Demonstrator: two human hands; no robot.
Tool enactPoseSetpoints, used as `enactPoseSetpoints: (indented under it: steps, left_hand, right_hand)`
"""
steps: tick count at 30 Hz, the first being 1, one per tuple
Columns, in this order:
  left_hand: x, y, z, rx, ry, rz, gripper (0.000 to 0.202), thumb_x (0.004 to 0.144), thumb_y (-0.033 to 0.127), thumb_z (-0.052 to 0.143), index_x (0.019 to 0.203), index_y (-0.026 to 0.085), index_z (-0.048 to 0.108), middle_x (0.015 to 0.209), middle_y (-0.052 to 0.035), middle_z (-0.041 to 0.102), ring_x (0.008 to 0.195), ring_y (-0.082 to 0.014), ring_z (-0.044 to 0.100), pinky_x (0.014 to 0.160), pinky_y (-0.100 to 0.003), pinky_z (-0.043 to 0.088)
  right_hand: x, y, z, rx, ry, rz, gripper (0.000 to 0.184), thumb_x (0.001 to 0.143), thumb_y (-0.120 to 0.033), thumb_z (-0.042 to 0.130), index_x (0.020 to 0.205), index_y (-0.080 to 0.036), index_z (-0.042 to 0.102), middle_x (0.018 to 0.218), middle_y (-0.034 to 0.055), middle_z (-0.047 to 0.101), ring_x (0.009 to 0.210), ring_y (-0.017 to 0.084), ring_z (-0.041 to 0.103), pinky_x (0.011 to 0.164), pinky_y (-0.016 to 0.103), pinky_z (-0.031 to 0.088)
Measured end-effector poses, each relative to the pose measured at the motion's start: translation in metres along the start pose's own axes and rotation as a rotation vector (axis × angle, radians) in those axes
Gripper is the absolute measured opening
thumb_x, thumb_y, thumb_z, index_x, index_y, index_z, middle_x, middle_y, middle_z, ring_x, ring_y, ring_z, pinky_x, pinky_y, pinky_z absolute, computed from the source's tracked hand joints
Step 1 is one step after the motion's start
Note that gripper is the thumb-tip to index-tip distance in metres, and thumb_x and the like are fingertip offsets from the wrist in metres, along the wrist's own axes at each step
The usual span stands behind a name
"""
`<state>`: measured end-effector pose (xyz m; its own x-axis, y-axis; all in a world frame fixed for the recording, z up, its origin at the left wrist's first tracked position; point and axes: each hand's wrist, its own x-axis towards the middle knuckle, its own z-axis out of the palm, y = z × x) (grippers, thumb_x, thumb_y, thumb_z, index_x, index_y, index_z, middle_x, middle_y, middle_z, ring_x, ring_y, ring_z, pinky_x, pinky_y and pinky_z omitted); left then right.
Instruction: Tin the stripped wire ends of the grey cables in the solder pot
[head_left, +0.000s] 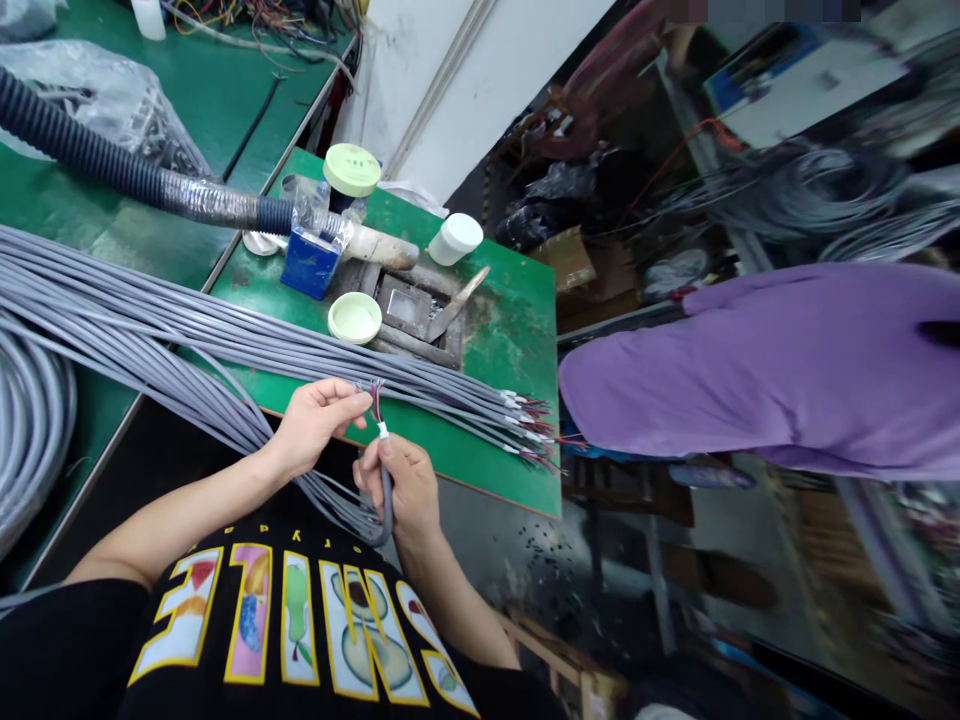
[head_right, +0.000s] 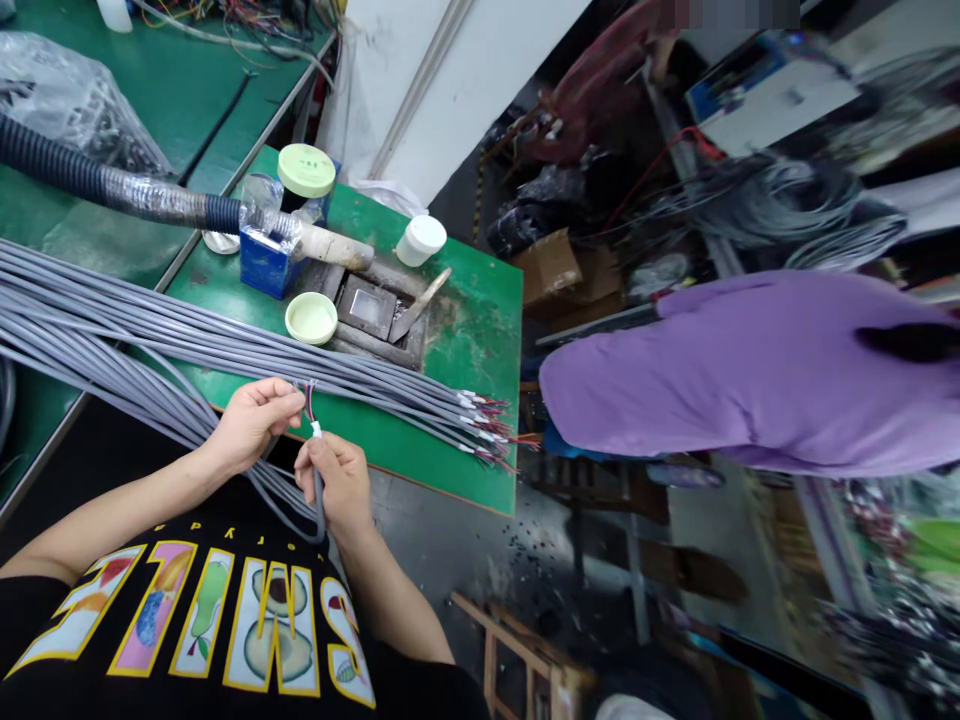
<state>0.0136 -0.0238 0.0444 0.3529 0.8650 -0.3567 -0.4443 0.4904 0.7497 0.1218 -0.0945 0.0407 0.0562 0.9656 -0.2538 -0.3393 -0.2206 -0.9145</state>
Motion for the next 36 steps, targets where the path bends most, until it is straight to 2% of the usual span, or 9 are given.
enactPoseSetpoints:
  steps: [5, 14, 17, 20, 22, 25, 28, 32, 36]
  left_hand:
    - [-0.002, 0.001, 0.002, 0.026, -0.021, -0.002, 0.039, 0.051, 0.042, 0.083, 0.057, 0.014, 0.057, 0.046, 0.0033, 0.058, 0.040, -0.0041, 0.043, 0.041, -0.017, 0.031]
    - [-0.006, 0.000, 0.000, 0.121, -0.011, 0.109, 0.036, 0.054, 0.041, 0.083, 0.058, 0.015, 0.060, 0.050, 0.0027, 0.060, 0.045, -0.0073, 0.051, 0.049, -0.020, 0.041]
    - [-0.009, -0.003, -0.002, 0.176, 0.000, 0.183, 0.034, 0.059, 0.044, 0.080, 0.057, 0.016, 0.061, 0.054, 0.0007, 0.062, 0.048, -0.0088, 0.052, 0.051, -0.022, 0.043]
    - [-0.012, -0.003, -0.004, 0.328, 0.019, 0.319, 0.027, 0.063, 0.042, 0.078, 0.059, 0.017, 0.067, 0.054, -0.0006, 0.062, 0.049, -0.0100, 0.050, 0.051, -0.024, 0.042]
    - [-0.013, -0.001, -0.007, 0.418, -0.019, 0.389, 0.022, 0.063, 0.038, 0.079, 0.063, 0.018, 0.071, 0.054, -0.0010, 0.062, 0.051, -0.0106, 0.048, 0.052, -0.025, 0.041]
    - [-0.010, 0.000, -0.012, 0.344, -0.082, 0.326, 0.024, 0.062, 0.040, 0.079, 0.073, 0.018, 0.074, 0.059, -0.0023, 0.065, 0.055, -0.0119, 0.052, 0.054, -0.025, 0.043]
    - [-0.002, -0.001, -0.014, 0.188, -0.046, 0.192, 0.029, 0.064, 0.042, 0.077, 0.078, 0.017, 0.073, 0.061, -0.0019, 0.066, 0.053, -0.0099, 0.053, 0.050, -0.021, 0.041]
    - [0.004, 0.001, -0.010, 0.105, -0.037, 0.131, 0.029, 0.058, 0.038, 0.081, 0.071, 0.015, 0.071, 0.056, 0.0009, 0.062, 0.045, -0.0054, 0.044, 0.045, -0.018, 0.035]
    - [0.004, 0.005, -0.005, 0.094, -0.073, 0.120, 0.030, 0.055, 0.038, 0.082, 0.066, 0.014, 0.068, 0.056, 0.0009, 0.063, 0.044, -0.0048, 0.043, 0.044, -0.019, 0.035]
  right_hand:
    - [0.008, 0.000, -0.004, -0.018, 0.013, -0.055, 0.035, 0.083, -0.050, 0.058, 0.067, -0.019, 0.060, 0.033, -0.0080, 0.044, 0.028, 0.007, 0.029, 0.036, 0.022, 0.024]
    - [0.014, -0.004, -0.002, -0.049, 0.091, -0.099, 0.035, 0.080, -0.051, 0.061, 0.065, -0.019, 0.057, 0.032, -0.0086, 0.042, 0.028, 0.007, 0.031, 0.035, 0.021, 0.025]
    - [0.014, -0.006, -0.001, -0.057, 0.105, -0.087, 0.035, 0.080, -0.051, 0.061, 0.064, -0.020, 0.057, 0.032, -0.0086, 0.042, 0.029, 0.007, 0.031, 0.036, 0.022, 0.024]
    - [0.013, -0.009, 0.000, -0.076, 0.101, -0.068, 0.038, 0.079, -0.053, 0.061, 0.062, -0.020, 0.055, 0.032, -0.0081, 0.041, 0.029, 0.007, 0.031, 0.037, 0.022, 0.025]
    - [0.013, -0.010, 0.000, -0.094, 0.094, -0.054, 0.040, 0.079, -0.055, 0.060, 0.060, -0.020, 0.053, 0.032, -0.0075, 0.042, 0.029, 0.007, 0.032, 0.037, 0.022, 0.024]
    - [0.013, -0.010, -0.001, -0.073, 0.075, -0.057, 0.038, 0.079, -0.054, 0.061, 0.062, -0.020, 0.054, 0.032, -0.0080, 0.041, 0.028, 0.007, 0.031, 0.036, 0.022, 0.023]
    - [0.013, -0.008, -0.002, -0.038, 0.048, -0.063, 0.035, 0.080, -0.049, 0.062, 0.063, -0.019, 0.055, 0.032, -0.0086, 0.041, 0.028, 0.006, 0.030, 0.036, 0.021, 0.024]
    - [0.012, -0.007, 0.000, -0.034, 0.031, -0.054, 0.034, 0.080, -0.048, 0.062, 0.064, -0.019, 0.056, 0.032, -0.0085, 0.042, 0.027, 0.006, 0.028, 0.034, 0.021, 0.023]
    - [0.012, -0.006, 0.000, -0.048, 0.022, -0.041, 0.035, 0.079, -0.049, 0.063, 0.063, -0.019, 0.056, 0.031, -0.0086, 0.042, 0.027, 0.005, 0.029, 0.034, 0.020, 0.023]
